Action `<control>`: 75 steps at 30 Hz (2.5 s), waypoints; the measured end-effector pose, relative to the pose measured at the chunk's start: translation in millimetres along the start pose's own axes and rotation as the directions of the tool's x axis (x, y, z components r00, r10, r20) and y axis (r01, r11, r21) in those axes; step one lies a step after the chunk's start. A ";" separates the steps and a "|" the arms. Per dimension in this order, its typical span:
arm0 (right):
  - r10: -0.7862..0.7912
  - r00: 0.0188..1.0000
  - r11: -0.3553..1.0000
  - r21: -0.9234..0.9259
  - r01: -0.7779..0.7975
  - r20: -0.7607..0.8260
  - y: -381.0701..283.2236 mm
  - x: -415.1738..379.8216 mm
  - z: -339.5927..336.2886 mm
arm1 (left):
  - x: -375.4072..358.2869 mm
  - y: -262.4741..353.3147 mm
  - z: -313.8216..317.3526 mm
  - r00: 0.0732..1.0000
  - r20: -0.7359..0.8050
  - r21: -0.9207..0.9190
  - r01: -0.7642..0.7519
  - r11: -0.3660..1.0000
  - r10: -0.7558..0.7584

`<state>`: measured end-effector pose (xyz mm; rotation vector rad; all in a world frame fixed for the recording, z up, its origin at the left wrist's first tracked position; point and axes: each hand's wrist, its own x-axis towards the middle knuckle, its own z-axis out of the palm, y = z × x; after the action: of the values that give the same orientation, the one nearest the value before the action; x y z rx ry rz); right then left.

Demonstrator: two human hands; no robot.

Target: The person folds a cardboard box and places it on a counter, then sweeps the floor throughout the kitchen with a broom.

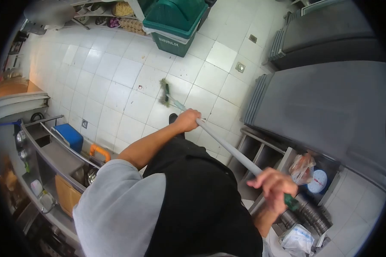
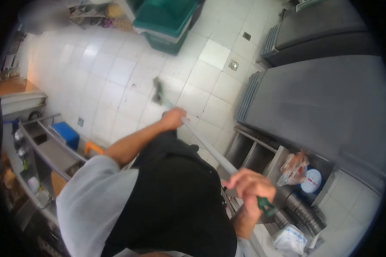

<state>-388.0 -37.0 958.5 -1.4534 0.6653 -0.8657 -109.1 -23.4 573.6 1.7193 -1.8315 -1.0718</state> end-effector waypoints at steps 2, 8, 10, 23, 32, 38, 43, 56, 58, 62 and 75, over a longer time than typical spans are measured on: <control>-0.050 0.998 0.999 -0.020 0.051 0.024 -32.7 10.2 -9.9 | 20.7 26.6 -1.4 0.997 0.037 -0.022 -0.065 0.998 0.066; -0.164 0.985 0.956 -0.239 0.171 0.048 -62.8 55.7 -14.3 | 135.9 84.8 13.2 0.974 -0.090 -0.102 -0.216 0.971 0.207; -0.170 0.985 0.934 -0.317 0.164 0.009 -32.5 80.4 -19.4 | 180.7 63.3 26.2 0.974 -0.115 -0.150 -0.212 0.966 0.196; -0.149 0.972 0.989 0.029 0.146 0.184 -7.6 160.8 -75.9 | 161.4 13.9 -29.5 0.961 -0.263 -0.079 0.065 0.995 -0.084; -0.133 0.962 0.991 0.037 0.128 0.239 37.8 259.1 -21.5 | 226.6 -85.0 -62.9 0.958 -0.288 -0.035 -0.018 0.999 0.007; -0.098 0.933 0.993 0.100 0.068 0.345 84.3 319.9 34.5 | 174.5 -140.9 -160.4 0.902 -0.335 -0.048 0.272 0.961 -0.272; -0.196 0.956 0.981 0.055 0.189 0.217 3.1 344.4 15.4 | 203.0 -64.4 -190.6 0.937 -0.321 -0.086 0.115 0.990 -0.136; 0.006 0.999 0.995 0.099 -0.010 0.040 32.4 407.3 -66.8 | 312.6 -53.2 -151.6 0.993 -0.011 0.010 0.119 0.993 -0.119; 0.007 0.985 0.986 0.160 -0.035 0.172 43.4 429.1 -86.0 | 311.2 -59.0 -161.5 0.985 -0.079 0.020 0.157 0.987 -0.155; -0.239 0.884 0.961 0.229 0.156 0.401 65.9 500.5 -143.9 | 331.9 -58.6 -178.7 0.919 -0.272 -0.065 0.278 0.958 -0.285; 0.819 0.423 0.531 -0.234 -0.815 0.387 404.4 646.7 -197.0 | 217.5 -74.3 -272.6 0.351 -0.532 -0.748 0.232 0.622 -0.771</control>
<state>-155.4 -712.6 626.8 -1.0492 0.8873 0.2798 107.2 -298.4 642.1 1.9433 -0.2373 -0.6318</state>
